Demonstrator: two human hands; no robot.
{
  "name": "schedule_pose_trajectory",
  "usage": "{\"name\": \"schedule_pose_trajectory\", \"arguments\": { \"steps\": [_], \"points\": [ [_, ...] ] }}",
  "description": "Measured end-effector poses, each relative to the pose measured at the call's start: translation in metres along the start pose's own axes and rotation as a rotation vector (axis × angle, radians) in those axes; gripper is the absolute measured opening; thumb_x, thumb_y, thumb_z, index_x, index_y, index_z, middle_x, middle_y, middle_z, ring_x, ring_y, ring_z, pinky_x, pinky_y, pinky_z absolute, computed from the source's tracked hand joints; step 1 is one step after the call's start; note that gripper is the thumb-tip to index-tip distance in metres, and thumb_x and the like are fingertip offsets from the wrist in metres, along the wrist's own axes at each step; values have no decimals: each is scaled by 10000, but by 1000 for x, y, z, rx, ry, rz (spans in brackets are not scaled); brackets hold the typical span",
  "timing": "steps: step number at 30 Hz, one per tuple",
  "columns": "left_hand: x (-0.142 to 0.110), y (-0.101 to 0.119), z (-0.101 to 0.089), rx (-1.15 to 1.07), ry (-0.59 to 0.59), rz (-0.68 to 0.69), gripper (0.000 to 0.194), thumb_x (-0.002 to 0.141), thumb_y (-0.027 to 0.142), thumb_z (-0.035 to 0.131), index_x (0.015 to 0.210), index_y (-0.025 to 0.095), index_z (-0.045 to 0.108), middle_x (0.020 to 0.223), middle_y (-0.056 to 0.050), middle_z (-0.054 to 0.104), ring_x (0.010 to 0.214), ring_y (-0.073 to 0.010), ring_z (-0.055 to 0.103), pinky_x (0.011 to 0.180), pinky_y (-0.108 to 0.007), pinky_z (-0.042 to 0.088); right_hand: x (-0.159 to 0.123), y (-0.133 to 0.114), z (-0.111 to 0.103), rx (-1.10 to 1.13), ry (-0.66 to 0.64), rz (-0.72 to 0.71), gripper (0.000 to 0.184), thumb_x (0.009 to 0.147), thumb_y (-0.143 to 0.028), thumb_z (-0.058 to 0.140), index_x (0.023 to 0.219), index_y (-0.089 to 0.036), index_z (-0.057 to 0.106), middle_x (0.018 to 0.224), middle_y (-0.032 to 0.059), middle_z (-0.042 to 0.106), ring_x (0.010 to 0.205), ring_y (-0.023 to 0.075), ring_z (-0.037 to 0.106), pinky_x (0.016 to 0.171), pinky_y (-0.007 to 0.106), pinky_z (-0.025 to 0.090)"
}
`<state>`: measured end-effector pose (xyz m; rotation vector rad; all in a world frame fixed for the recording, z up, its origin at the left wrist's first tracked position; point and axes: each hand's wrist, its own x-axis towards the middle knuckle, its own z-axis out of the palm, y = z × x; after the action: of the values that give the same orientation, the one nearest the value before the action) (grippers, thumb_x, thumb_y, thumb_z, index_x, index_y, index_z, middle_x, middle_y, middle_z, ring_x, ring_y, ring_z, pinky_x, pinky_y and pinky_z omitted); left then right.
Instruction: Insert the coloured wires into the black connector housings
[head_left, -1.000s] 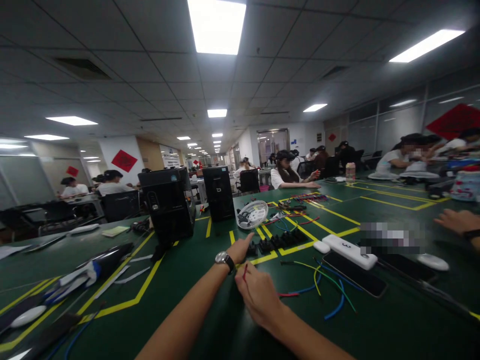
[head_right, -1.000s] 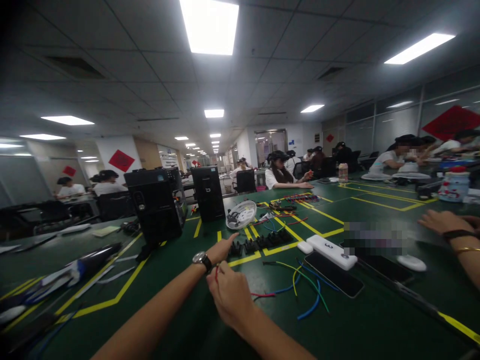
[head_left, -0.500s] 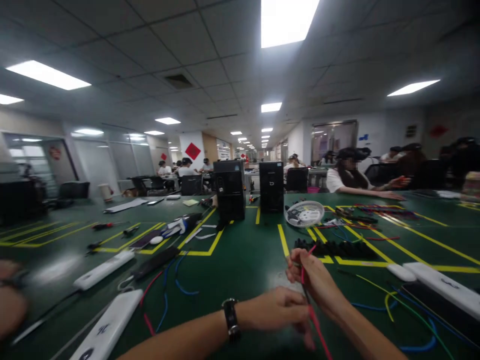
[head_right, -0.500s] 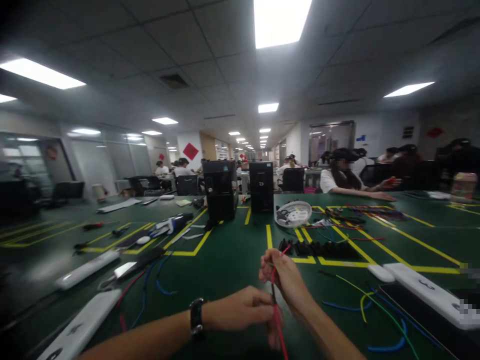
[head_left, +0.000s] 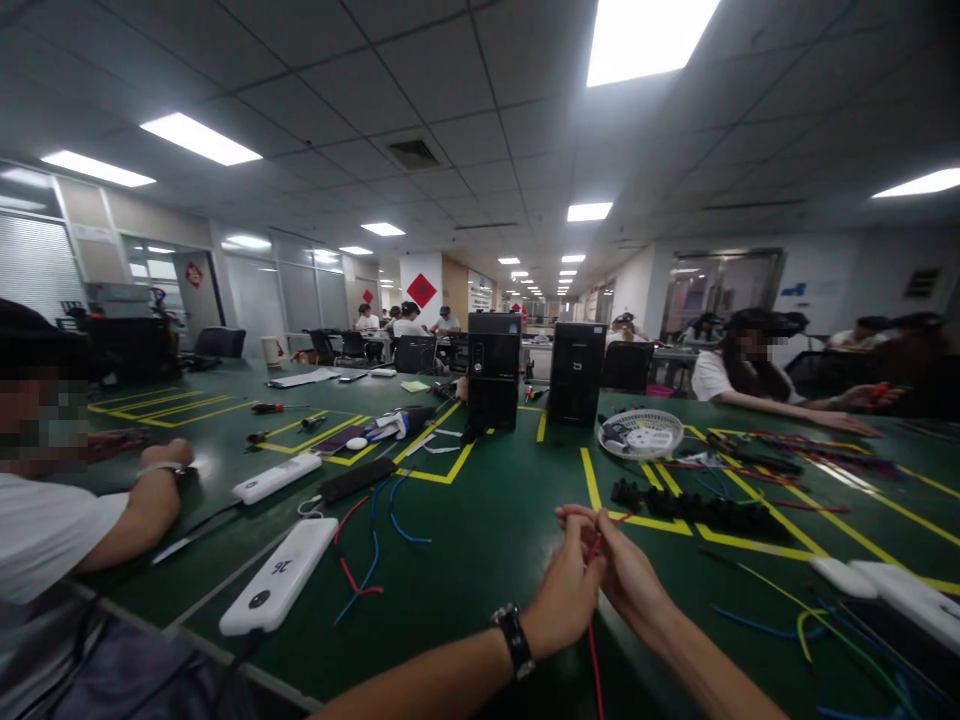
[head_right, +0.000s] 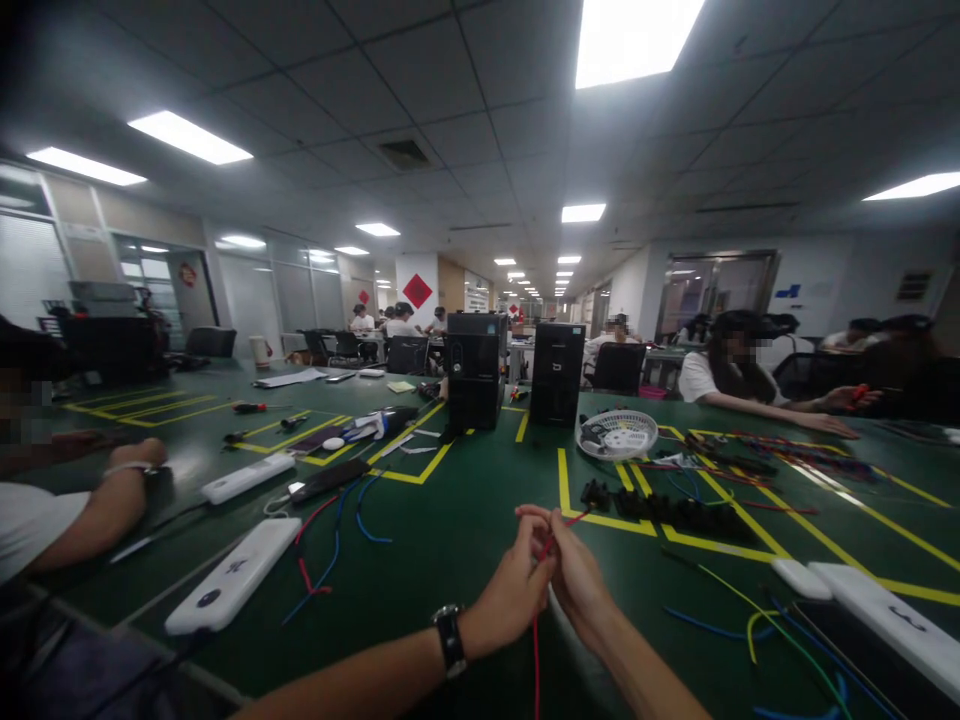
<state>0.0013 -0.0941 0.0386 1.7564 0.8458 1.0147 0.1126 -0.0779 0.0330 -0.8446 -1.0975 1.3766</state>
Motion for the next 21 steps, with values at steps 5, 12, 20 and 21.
{"name": "schedule_pose_trajectory", "arguments": {
  "steps": [5, 12, 20, 21],
  "points": [
    [14, 6, -41, -156, -131, -209, 385, 907, 413, 288, 1241, 223, 306, 610, 67, 444, 378, -69, 375, 418, -194, 343, 8, -6, -23, -177, -20, -11, 554, 835, -627, 441, 1179, -215, 579, 1188, 113, 606, 1082, 242, 571, 814, 378, 485],
    [9, 6, -230, 723, 121, -368, 365, 909, 251, 316, 1229, 134, 445, 737, -40, 608, 503, -94, 516, 479, -193, 377, -14, -45, -38, -554, -281, 136, 449, 803, -477, 577, 1152, -195, 591, 1091, 115, 620, 897, 213, 616, 620, 297, 527],
    [-17, -14, -296, 890, 151, -543, 238, 890, 224, 438, 973, 80, 608, 794, -50, 632, 640, -159, 607, 586, -279, 490, -41, -82, -36, -469, -948, 544, 671, 615, -306, 758, 1238, -181, 543, 933, 66, 635, 557, 103, 577, 376, 159, 434],
    [-15, -17, -289, 915, 153, -508, 236, 888, 258, 477, 993, 90, 605, 871, -60, 635, 731, -174, 618, 655, -308, 508, -40, -82, -36, -470, -951, 525, 676, 618, -317, 754, 1245, -187, 536, 926, 54, 629, 544, 94, 566, 372, 154, 426]
  ]
}}
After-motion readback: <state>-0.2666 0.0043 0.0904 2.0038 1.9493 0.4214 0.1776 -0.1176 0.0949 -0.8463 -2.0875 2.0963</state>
